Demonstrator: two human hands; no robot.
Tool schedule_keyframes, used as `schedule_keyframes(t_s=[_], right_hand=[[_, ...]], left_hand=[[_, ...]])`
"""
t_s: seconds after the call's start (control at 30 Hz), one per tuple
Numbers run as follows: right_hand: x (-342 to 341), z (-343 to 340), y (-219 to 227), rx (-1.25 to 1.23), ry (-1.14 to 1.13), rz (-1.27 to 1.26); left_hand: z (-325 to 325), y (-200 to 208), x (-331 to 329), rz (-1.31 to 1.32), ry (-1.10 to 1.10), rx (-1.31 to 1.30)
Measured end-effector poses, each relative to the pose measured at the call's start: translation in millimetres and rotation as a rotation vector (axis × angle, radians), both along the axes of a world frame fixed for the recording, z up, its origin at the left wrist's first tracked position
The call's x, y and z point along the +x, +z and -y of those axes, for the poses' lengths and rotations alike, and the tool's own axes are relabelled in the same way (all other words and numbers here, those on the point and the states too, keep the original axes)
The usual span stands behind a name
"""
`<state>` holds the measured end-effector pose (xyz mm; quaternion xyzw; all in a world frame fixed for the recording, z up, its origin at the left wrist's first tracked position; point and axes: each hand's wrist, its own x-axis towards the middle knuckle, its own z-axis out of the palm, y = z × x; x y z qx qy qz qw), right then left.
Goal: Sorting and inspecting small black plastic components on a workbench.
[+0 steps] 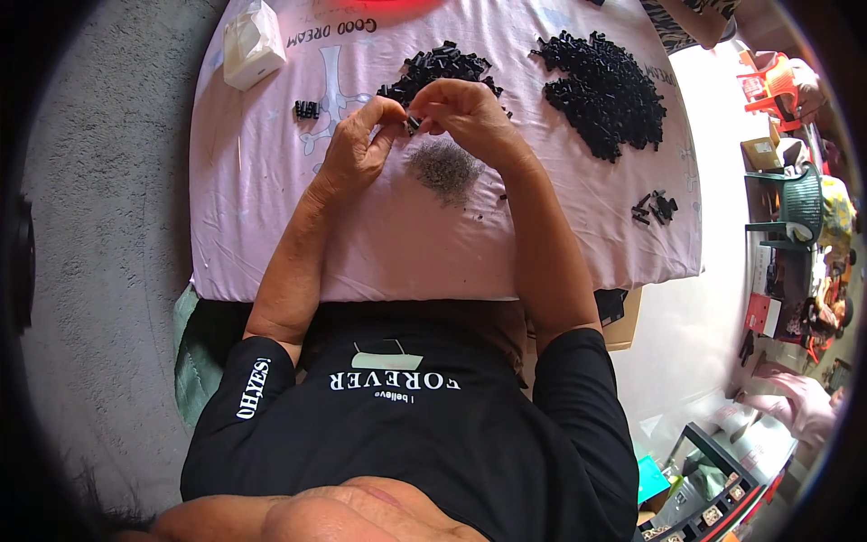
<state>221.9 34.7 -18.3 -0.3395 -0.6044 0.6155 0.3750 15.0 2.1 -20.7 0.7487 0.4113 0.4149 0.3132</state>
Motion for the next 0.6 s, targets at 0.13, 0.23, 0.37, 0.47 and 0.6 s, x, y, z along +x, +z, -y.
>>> schedule_keyframes(t_s=[0.13,0.23,0.37,0.47,0.6], right_hand=[[-1.1,0.7,-3.3,-0.023,0.049,-0.051],[-3.4,2.0,-1.1,-0.039,0.051,-0.037],[-6.5,1.7,-6.2,-0.023,0.031,-0.029],[-8.4,1.2,-7.6,-0.006,0.008,-0.038],[-9.7,2.1,-6.8,0.005,0.017,-0.102]], left_hand=[[-0.6,-2.1,-0.1,-0.066,0.036,0.070],[0.5,-1.2,0.5,-0.073,0.047,0.106],[0.7,-1.4,1.5,-0.041,0.054,0.092],[0.6,-2.6,1.5,-0.033,0.054,0.089],[1.6,-1.4,2.4,-0.021,0.065,0.082]])
